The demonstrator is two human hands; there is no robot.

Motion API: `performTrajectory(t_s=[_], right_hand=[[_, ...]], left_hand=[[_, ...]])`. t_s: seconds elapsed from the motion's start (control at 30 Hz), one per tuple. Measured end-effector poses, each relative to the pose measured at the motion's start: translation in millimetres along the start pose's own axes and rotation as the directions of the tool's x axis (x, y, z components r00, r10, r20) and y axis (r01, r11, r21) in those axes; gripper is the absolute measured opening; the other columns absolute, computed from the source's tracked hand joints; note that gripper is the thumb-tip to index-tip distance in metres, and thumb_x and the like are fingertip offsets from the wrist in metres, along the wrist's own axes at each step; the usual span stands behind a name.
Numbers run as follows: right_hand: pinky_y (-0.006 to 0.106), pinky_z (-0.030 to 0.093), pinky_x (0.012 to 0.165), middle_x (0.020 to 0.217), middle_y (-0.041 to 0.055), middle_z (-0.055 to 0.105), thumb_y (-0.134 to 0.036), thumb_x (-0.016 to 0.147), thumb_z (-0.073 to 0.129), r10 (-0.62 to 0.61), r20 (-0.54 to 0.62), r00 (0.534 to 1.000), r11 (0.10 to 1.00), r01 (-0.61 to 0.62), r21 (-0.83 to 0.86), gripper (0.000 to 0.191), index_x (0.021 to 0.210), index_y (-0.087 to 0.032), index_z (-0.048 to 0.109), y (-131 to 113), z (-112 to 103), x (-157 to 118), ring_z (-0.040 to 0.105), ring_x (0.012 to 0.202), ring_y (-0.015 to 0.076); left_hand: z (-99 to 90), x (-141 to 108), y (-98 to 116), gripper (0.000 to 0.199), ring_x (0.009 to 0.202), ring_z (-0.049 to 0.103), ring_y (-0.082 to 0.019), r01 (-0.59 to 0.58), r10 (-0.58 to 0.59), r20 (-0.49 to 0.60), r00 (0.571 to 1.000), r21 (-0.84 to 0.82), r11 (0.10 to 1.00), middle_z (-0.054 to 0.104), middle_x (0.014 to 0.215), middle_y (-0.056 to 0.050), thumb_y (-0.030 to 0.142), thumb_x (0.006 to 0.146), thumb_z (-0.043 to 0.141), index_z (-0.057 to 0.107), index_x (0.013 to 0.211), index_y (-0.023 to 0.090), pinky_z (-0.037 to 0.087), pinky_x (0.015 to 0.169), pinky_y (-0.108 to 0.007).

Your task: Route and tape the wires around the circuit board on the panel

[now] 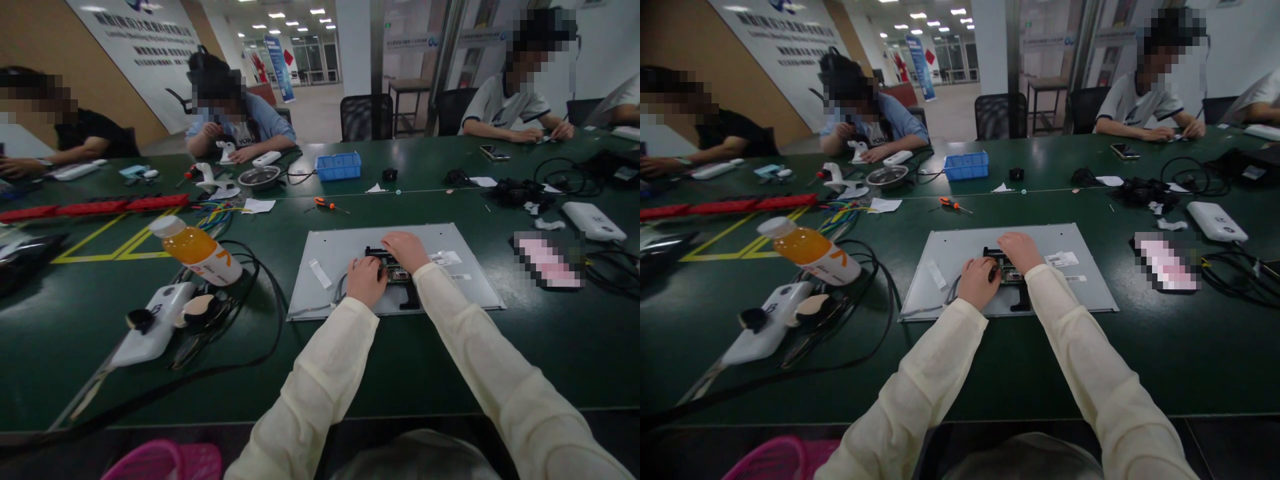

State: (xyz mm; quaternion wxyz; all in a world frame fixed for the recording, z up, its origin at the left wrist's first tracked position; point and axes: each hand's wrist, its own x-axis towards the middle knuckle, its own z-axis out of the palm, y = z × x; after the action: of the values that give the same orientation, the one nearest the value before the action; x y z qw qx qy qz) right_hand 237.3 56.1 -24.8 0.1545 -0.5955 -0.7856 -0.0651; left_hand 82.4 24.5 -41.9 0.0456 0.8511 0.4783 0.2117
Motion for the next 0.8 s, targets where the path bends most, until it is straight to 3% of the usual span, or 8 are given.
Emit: performTrajectory(t_s=[0.23,0.43,0.67,0.8], right_hand=[[0.027,0.037,0.075,0.095,0.0096,0.068,-0.028,0.093,0.043,0.004,0.145,0.989,1.0,-0.008,0.025,0.027,0.096,-0.017,0.067,-9,3,9,0.06,0.09,0.0186],[0.026,0.038,0.073,0.098,0.0084,0.068,-0.03,0.093,0.043,0.036,0.154,0.987,0.996,-0.048,0.077,0.027,0.099,-0.02,0.068,-7,7,8,0.059,0.091,0.0183],[0.024,0.038,0.081,0.102,0.0075,0.067,-0.026,0.092,0.043,-0.041,0.179,0.983,0.99,0.017,0.137,0.026,0.1,-0.019,0.067,3,9,9,0.058,0.097,0.0166],[0.025,0.038,0.079,0.101,0.0081,0.067,-0.026,0.092,0.043,-0.012,0.163,0.987,0.992,-0.008,0.127,0.026,0.098,-0.019,0.068,3,7,9,0.058,0.095,0.0172]], left_hand=[[0.5,0,-2,0.014,0.103,0.054,-0.021,0.001,-0.001,0.018,1.0,0.0,1.0,0.062,0.104,-0.005,0.026,0.086,0.049,0.059,0.095,0.02,0.038,0.09,-0.037],[0.5,2,-2,0.015,0.103,0.054,-0.022,0.008,-0.007,0.03,1.0,-0.008,1.0,0.062,0.105,-0.005,0.025,0.086,0.049,0.059,0.096,0.021,0.039,0.089,-0.037],[0.1,1,-2,0.016,0.102,0.054,-0.022,0.002,-0.002,0.034,0.999,-0.004,1.0,0.062,0.104,-0.006,0.027,0.087,0.049,0.059,0.097,0.02,0.039,0.087,-0.038],[0.8,2,-2,0.015,0.101,0.054,-0.022,0.01,-0.01,0.032,0.999,0.0,1.0,0.062,0.103,-0.005,0.028,0.087,0.049,0.059,0.096,0.02,0.039,0.086,-0.038]])
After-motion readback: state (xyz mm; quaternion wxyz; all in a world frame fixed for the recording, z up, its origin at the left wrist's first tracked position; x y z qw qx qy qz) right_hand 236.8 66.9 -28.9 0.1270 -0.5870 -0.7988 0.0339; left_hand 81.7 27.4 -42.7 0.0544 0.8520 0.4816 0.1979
